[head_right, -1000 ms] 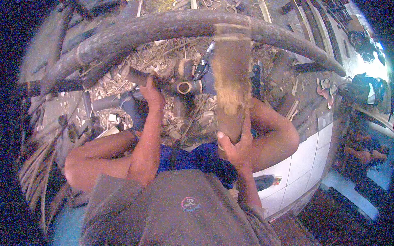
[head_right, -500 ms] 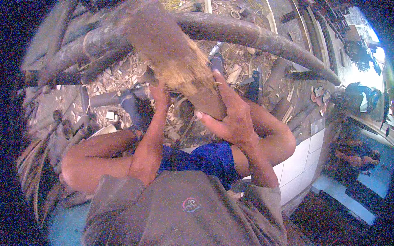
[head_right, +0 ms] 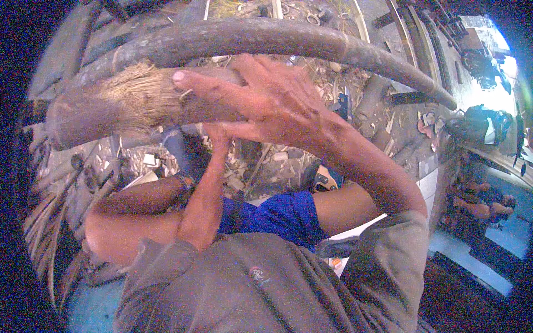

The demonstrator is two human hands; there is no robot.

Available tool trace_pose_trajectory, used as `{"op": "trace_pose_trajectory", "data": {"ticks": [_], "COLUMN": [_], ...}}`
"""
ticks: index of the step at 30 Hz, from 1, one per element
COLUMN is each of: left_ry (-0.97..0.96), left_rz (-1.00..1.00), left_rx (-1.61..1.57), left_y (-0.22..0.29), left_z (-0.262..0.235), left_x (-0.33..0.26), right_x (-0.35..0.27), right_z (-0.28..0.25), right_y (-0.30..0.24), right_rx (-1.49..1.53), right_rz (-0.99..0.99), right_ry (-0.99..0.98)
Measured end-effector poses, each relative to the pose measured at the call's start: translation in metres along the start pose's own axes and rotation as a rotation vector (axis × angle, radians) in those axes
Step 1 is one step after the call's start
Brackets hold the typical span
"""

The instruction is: The person sits on the floor and assembles bamboo pieces. They apply glue to the ends of bamboo segments, insert a smaller piece into a larger one, and secure the joint with a rubber band. The person then uses a mallet to tap the joint for a snug fit.

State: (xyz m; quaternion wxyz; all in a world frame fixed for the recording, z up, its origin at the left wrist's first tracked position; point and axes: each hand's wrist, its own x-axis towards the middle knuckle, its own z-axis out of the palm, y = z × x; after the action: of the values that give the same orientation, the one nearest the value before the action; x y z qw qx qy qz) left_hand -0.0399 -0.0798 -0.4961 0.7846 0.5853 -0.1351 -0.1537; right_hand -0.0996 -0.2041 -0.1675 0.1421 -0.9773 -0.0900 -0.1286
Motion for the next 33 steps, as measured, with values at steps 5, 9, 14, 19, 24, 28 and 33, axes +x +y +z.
{"op": "trace_pose_trajectory", "data": {"ticks": [5, 9, 14, 19, 24, 28, 33], "left_ry": [0.242, 0.232, 0.209, 0.246, 0.208, -0.128, -0.536], "left_rz": [-0.255, -0.246, -0.294, -0.358, -0.343, -0.232, 0.245], "left_rx": [-0.067, -0.05, -0.155, -0.126, -0.112, 0.059, 0.642], "left_y": [0.016, 0.005, -0.026, -0.066, -0.009, 0.041, 0.062], "left_z": [0.018, 0.009, 0.004, -0.018, 0.021, 0.074, 0.116], "left_x": [0.0, -0.009, 0.0, -0.004, -0.003, -0.03, -0.042], "right_x": [0.007, 0.023, 0.023, 0.019, -0.008, -0.08, -0.182], "right_z": [0.013, 0.007, 0.024, 0.021, 0.0, -0.016, 0.004], "right_y": [0.014, 0.001, 0.01, -0.004, 0.003, -0.012, -0.061], "right_rx": [-0.291, -0.13, -0.374, -0.105, -0.227, 0.104, 0.174], "right_rz": [0.064, 0.035, 0.017, 0.116, 0.24, 0.462, 1.017], "right_ry": [-0.386, -0.24, -0.437, -0.399, -0.494, -0.095, 0.243]}}
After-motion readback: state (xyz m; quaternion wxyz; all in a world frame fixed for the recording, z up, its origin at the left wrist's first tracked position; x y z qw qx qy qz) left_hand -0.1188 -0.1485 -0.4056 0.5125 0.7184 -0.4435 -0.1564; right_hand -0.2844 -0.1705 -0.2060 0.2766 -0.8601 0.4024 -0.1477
